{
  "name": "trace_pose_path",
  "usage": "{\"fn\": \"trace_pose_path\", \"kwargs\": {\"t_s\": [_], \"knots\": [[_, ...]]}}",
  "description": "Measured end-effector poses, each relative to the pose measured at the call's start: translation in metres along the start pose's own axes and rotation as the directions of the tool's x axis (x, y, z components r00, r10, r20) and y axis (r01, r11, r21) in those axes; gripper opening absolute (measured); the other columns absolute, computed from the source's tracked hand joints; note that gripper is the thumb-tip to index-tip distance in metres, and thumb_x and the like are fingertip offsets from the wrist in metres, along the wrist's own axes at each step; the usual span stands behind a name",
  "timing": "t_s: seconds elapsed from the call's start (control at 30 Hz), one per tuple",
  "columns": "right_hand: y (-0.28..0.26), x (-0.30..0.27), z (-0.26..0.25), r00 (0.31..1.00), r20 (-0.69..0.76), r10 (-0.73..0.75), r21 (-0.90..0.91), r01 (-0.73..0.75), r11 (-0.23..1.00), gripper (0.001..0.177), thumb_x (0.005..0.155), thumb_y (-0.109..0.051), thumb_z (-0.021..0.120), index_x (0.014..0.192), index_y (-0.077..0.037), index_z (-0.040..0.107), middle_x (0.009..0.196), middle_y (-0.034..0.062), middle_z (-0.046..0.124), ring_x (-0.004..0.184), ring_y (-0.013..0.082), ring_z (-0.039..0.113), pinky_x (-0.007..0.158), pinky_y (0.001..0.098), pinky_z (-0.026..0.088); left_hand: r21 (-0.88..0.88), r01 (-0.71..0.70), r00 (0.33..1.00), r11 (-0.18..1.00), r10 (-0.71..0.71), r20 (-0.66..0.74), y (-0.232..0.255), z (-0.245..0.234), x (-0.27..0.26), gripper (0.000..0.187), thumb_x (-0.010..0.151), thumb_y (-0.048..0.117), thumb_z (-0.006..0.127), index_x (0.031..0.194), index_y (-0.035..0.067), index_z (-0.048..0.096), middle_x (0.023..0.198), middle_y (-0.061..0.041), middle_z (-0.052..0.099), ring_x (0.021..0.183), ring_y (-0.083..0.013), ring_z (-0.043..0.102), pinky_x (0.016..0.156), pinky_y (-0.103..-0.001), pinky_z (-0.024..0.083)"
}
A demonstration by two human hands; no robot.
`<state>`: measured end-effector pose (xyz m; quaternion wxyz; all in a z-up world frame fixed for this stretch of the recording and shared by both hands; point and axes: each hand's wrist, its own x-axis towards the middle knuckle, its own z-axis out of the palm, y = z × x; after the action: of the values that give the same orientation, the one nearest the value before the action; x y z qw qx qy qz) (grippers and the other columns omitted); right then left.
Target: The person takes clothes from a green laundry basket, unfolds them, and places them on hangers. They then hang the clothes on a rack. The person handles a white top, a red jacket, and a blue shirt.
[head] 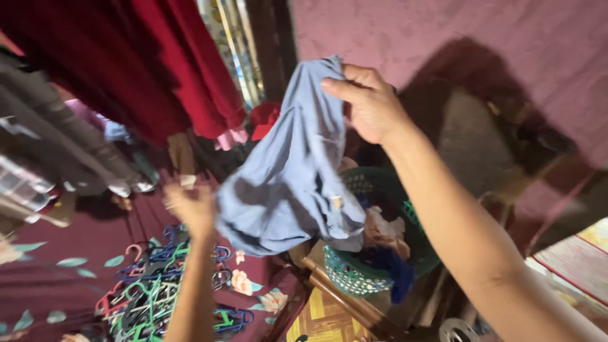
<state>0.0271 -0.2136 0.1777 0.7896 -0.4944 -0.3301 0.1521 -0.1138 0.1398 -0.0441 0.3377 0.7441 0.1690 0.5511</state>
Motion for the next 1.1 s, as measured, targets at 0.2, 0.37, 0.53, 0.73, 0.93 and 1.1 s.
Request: {"fn": "trace_pose_path", "kwargs": {"t_s": [0.2,0.37,0.53,0.73,0.93,1.1], "knots": [[0.015,0.014,0.071,0.984,0.150,0.098,0.169,-0.123,0.978,0.041,0.097,-0.003,0.066,0.138,-0.004,0.060,0.122,0.0057,0.071,0.109,0.0169,0.070,0.099,0.0365,0.058,-0.293,0.766,0.497,0.572,-0.237,0.835,0.116,0.035,-0.089,0.059,0.092,0.039,0.072,0.137,0.006,0.051,0.129,-0.003,0.067,0.123,-0.0160,0.062,0.106,-0.031,0.045],[0.050,0.044,0.057,0.971,0.148,0.187,-0.185,-0.159,0.970,0.051,0.091,-0.009,0.073,0.140,-0.004,0.059,0.128,0.0070,0.071,0.112,0.0155,0.068,0.099,0.0298,0.055,-0.452,0.856,0.471,0.250,-0.019,0.882,0.154,0.016,-0.068,0.061,0.097,0.032,0.071,0.142,-0.007,0.056,0.128,-0.018,0.068,0.114,-0.0266,0.065,0.103,-0.044,0.051],[0.106,0.044,-0.005,0.971,-0.098,0.218,-0.707,-0.222,0.672,0.044,0.090,-0.026,0.075,0.129,-0.005,0.073,0.122,0.0094,0.077,0.109,0.0135,0.068,0.094,0.0286,0.051,-0.685,0.715,0.692,-0.142,0.002,0.722,0.155,-0.017,-0.002,0.030,0.109,0.035,0.064,0.129,0.015,0.051,0.120,-0.007,0.057,0.111,-0.0279,0.063,0.095,-0.050,0.050],[0.167,-0.056,0.057,0.963,0.223,-0.149,-0.398,0.229,0.888,0.072,0.076,-0.020,0.077,0.139,-0.004,0.048,0.121,0.0120,0.062,0.111,0.0238,0.063,0.096,0.0374,0.051,-0.532,0.688,0.714,0.494,-0.331,0.617,0.174,-0.007,0.024,0.020,0.094,0.024,0.062,0.108,0.013,0.054,0.114,-0.009,0.048,0.109,-0.0268,0.058,0.091,-0.045,0.050],[0.227,-0.044,0.105,0.968,-0.225,0.111,-0.858,-0.251,0.449,0.065,0.088,-0.041,0.074,0.136,-0.006,0.049,0.132,0.0262,0.059,0.121,0.0442,0.061,0.102,0.0492,0.051,0.048,-0.211,0.889,0.976,0.172,0.424,0.110,0.009,-0.019,0.020,0.091,0.013,0.068,0.110,0.014,0.064,0.112,-0.017,0.056,0.110,-0.0330,0.059,0.097,-0.042,0.052],[0.217,-0.021,0.057,0.865,-0.188,0.464,-0.973,-0.230,0.034,0.046,0.079,-0.022,0.067,0.123,-0.031,0.072,0.127,0.0120,0.071,0.120,0.0341,0.066,0.099,0.0492,0.054,-0.446,0.616,0.781,0.649,-0.427,0.456,-0.015,-0.096,0.057,0.028,0.096,0.007,0.066,0.118,0.003,0.049,0.093,-0.021,0.070,0.076,-0.0396,0.071,0.067,-0.046,0.064]]}}
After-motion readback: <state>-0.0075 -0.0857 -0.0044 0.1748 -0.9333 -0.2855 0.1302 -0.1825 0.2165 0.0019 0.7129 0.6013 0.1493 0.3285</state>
